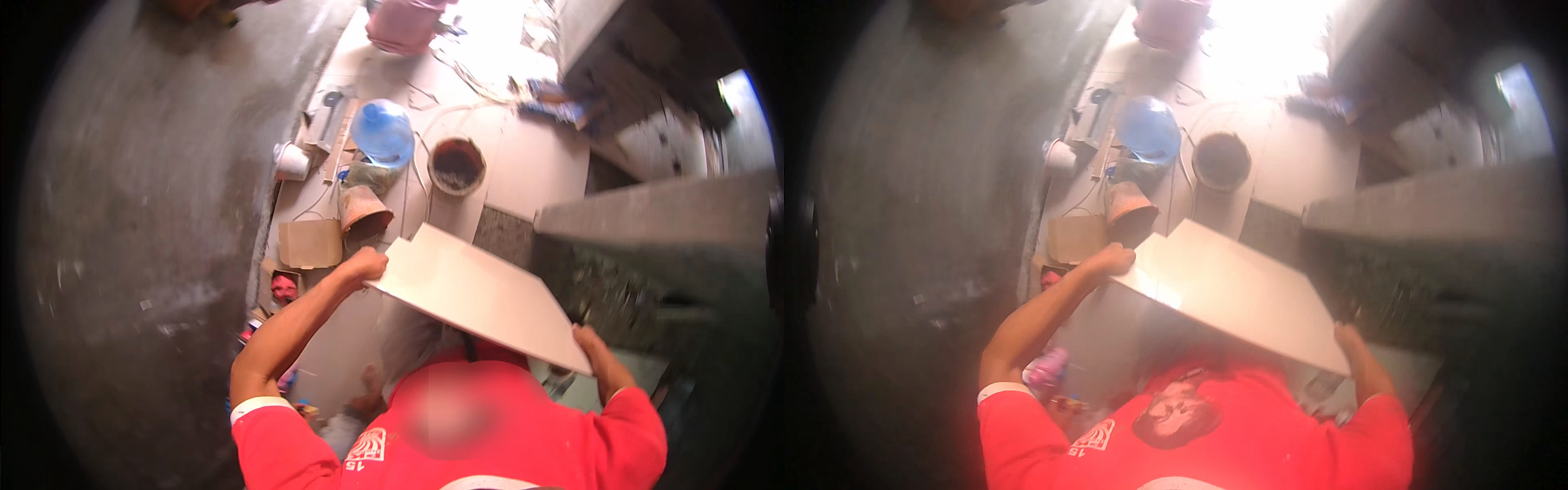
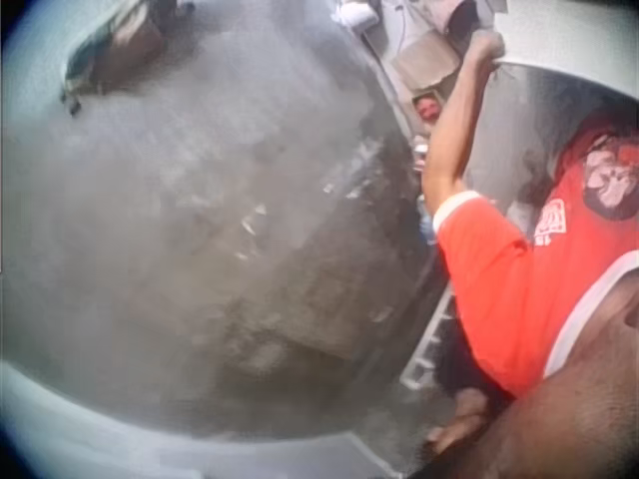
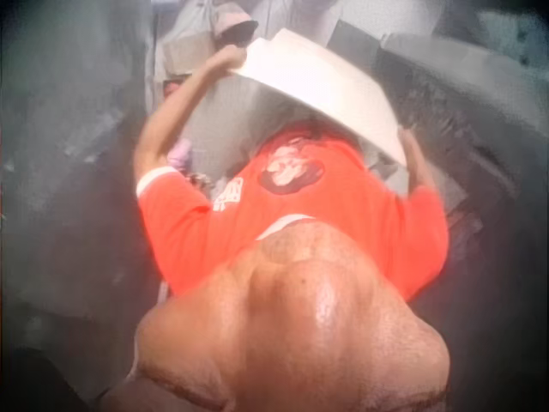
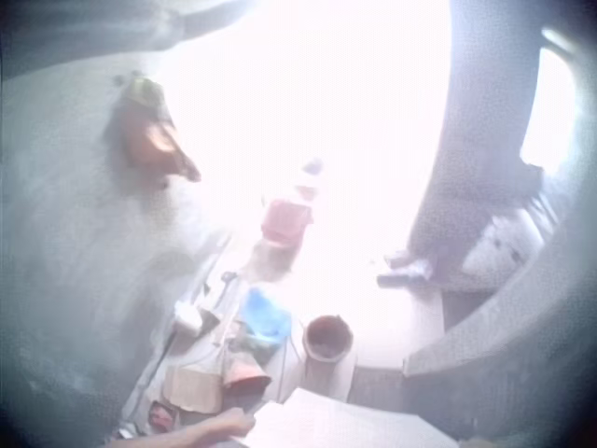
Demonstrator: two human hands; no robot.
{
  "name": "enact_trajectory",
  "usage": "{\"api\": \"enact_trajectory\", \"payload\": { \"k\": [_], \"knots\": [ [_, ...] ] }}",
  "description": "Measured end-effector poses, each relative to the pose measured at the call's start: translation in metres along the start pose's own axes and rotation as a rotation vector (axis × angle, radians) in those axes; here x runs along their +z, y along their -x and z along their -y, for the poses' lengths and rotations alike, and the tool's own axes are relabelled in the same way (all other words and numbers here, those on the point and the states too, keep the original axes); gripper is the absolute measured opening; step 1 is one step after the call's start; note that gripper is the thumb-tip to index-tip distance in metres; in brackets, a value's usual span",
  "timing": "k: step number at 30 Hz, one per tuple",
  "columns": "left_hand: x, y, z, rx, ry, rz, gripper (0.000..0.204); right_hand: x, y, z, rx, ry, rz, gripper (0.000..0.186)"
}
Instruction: The person spreads tile adhesive on the floor using a notched trowel, then places a large ceramic tile onto the adhesive. They press the tile into place and tap it with a rubber mallet to level it and ensure proper adhesion.
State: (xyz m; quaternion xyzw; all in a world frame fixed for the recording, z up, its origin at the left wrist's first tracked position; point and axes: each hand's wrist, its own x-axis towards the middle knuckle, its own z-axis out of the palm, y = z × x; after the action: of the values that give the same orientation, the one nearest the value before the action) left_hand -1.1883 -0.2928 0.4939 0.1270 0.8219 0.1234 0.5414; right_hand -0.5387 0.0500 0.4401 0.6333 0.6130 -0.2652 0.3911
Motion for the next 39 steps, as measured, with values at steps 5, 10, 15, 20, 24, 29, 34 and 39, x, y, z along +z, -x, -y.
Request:
{"api": "enact_trajectory", "payload": {
  "k": [5,10,15,20,24,29,34,39],
  "knots": [
    [-0.051,-0.044,-0.046,0.09,-0.081,0.258,0.044,0.131,0.076,-0.025,0.223,-0.345,0.017,0.073],
    [-0.057,-0.104,-0.119,0.169,-0.263,0.394,0.037,0.215,0.152,0.002,0.446,-0.583,0.047,0.072],
    [-0.037,-0.131,-0.203,0.36,-0.779,0.325,0.043,0.26,0.225,0.054,0.697,-0.919,0.207,0.078],
    [0.011,-0.199,-0.268,0.467,-1.02,0.557,0.049,0.33,0.222,0.109,0.885,-0.999,0.266,0.088],
    [0.061,-0.261,-0.297,0.379,-1.042,0.589,0.052,0.376,0.192,0.145,0.993,-1.187,0.34,0.093],
    [0.119,-0.294,-0.309,0.563,-1.113,0.395,0.056,0.408,0.146,0.168,1.061,-1.302,0.294,0.097],
    [0.168,-0.329,-0.317,0.584,-1.218,0.209,0.06,0.417,0.102,0.199,1.185,-1.48,0.134,0.106],
    [0.214,-0.39,-0.297,0.634,-1.093,0.183,0.063,0.427,0.051,0.2,1.216,-1.576,-0.075,0.115]
  ]
}}
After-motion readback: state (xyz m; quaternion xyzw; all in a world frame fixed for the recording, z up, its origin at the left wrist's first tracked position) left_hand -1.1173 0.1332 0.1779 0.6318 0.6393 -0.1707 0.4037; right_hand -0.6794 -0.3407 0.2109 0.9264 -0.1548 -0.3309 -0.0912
